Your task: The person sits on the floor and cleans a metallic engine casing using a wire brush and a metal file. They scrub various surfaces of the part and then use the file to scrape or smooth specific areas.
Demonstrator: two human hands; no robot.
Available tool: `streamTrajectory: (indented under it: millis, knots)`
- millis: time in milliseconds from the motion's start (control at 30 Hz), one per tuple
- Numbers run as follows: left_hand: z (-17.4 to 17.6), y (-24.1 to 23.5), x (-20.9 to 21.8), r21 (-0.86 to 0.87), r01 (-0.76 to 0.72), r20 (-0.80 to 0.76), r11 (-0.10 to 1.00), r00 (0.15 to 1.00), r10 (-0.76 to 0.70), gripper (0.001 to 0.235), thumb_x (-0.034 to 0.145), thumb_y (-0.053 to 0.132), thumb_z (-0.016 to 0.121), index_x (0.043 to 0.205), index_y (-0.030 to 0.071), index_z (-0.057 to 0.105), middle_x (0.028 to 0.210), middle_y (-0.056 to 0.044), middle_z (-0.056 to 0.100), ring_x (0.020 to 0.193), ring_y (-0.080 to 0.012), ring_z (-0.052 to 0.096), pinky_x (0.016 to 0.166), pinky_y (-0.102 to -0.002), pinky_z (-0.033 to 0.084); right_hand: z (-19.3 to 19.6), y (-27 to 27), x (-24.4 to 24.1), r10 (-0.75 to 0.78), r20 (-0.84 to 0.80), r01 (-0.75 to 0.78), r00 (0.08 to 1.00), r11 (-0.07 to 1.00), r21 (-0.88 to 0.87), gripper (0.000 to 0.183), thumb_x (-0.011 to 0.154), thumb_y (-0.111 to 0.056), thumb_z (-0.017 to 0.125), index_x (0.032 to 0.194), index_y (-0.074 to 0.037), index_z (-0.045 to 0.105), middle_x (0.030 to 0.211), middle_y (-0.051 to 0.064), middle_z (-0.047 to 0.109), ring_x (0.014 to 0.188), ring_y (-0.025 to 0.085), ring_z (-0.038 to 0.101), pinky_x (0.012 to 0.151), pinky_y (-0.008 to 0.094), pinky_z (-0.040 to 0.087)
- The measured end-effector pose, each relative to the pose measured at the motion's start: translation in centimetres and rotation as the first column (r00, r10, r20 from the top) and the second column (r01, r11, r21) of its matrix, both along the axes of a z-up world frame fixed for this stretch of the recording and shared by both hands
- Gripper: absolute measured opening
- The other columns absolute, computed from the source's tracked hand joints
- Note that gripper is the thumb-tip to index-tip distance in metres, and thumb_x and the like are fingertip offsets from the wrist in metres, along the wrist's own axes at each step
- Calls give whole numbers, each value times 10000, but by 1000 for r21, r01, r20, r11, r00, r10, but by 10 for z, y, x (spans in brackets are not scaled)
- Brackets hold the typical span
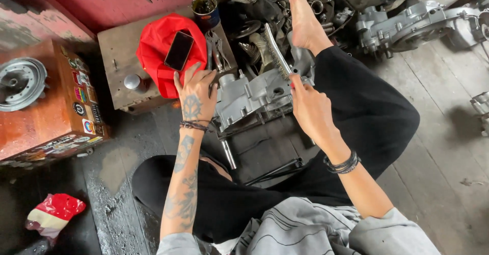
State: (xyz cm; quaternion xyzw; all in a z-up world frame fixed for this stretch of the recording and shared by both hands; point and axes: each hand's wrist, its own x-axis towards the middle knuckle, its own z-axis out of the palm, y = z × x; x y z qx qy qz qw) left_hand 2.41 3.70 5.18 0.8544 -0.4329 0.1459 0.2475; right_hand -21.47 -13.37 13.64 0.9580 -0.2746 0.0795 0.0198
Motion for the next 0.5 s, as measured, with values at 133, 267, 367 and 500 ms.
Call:
streamTrajectory:
  millis: [133,267,367,500]
  knots:
    - [12,3,-4,-12,-10,5,1000,1000,10,261,981,233,709,1234,183,746,1119,11,719,1358,-180,499,1214,-612,88,-1,19,-27,-27,-43,27,999,1000,-7,348,1065,-182,491,1410,-212,455,831,92,667,628,379,736,550,470,619]
    - [21,4,-8,-26,7,-23,1000,1000,-8,248,988,213,705,1227,161,744,1112,-12,717,1346,-208,510,1204,-621,107,10,47,-65,-84,-139,87,987,996,15,323,1071,-216,479,1393,-195,474,812,76,672,604,348,743,559,442,639]
    - [13,2,-3,-10,24,-42,1000,999,-25,276,968,221,719,1240,180,737,1121,11,708,1361,-195,489,1203,-633,99,7,41,-69,-88,-146,102,985,991,91,314,1065,-220,474,1377,-189,462,828,111,671,620,391,735,575,496,634]
    - [1,0,0,-1,19,-26,1000,999,-20,292,938,241,729,1229,214,740,1121,45,709,1384,-163,477,1210,-632,91,9,21,-47,-70,-74,78,995,992,98,319,1062,-215,475,1378,-205,435,847,126,684,670,427,738,610,530,625]
